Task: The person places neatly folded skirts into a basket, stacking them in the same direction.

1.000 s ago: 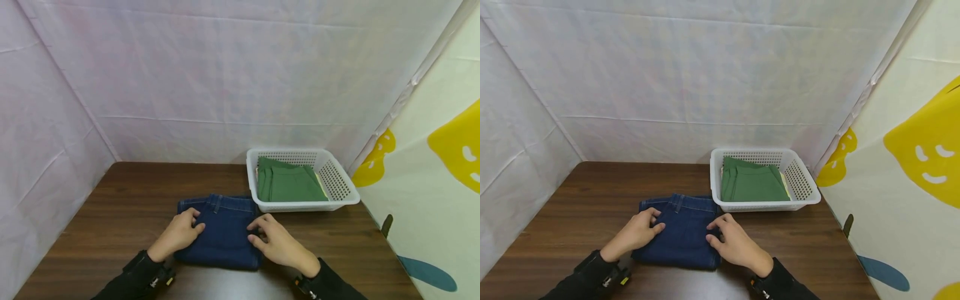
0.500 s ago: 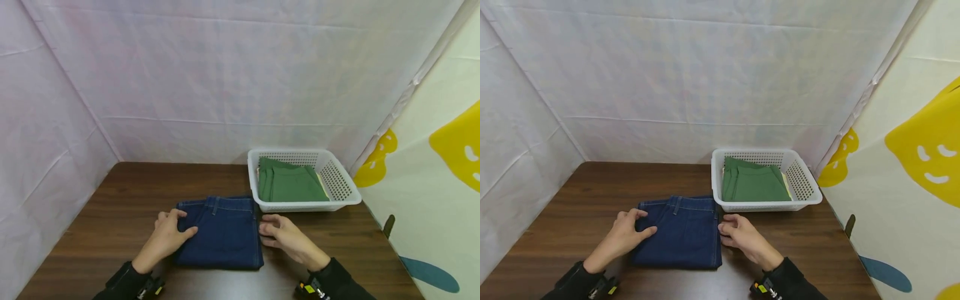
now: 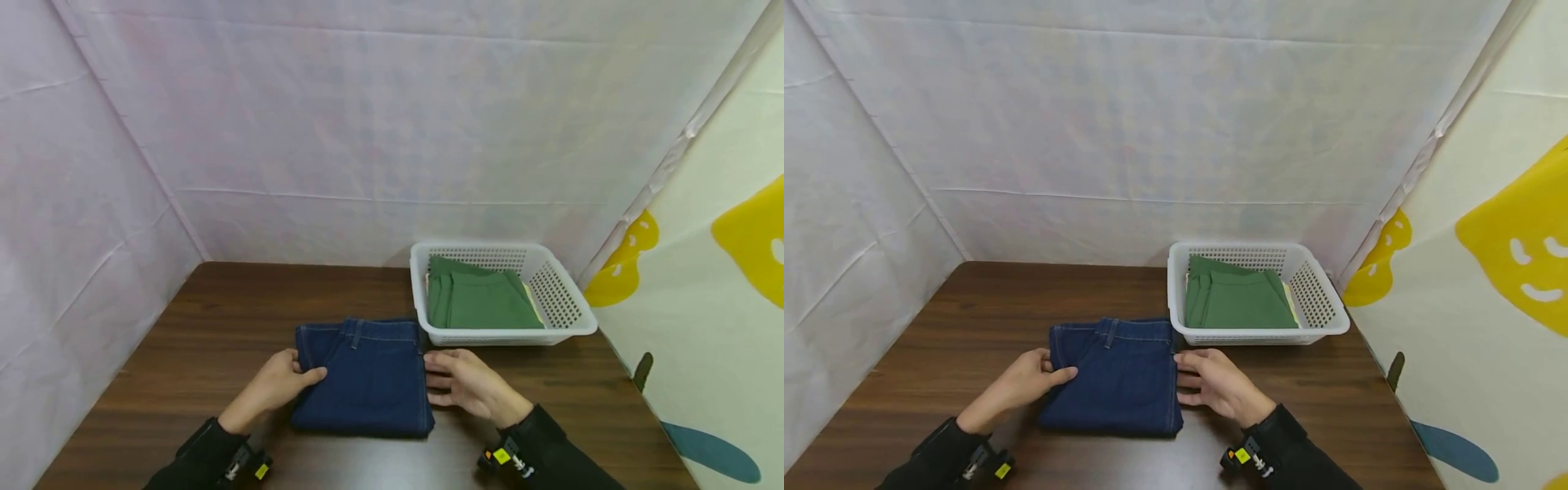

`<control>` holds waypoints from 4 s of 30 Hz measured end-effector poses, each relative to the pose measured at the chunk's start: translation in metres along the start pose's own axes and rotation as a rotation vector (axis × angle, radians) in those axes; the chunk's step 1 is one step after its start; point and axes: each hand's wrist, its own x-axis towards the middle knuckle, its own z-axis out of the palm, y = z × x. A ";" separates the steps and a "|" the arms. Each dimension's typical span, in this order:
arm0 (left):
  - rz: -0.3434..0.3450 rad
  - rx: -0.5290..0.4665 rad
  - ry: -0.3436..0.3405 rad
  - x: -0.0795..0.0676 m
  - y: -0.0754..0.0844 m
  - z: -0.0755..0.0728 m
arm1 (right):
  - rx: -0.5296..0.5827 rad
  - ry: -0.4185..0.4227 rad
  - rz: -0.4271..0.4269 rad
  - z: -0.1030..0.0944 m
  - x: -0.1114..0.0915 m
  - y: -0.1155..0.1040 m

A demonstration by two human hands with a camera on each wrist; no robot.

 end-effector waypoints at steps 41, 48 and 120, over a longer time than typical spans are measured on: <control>0.083 -0.416 0.073 -0.017 0.055 -0.004 | -0.095 -0.109 -0.221 0.050 0.040 0.005; 0.111 -0.378 0.129 -0.025 0.060 -0.020 | -0.164 -0.101 -0.278 0.059 0.039 -0.010; 0.285 -0.551 -0.213 0.106 0.249 0.045 | -0.473 0.350 -0.269 -0.144 -0.005 -0.139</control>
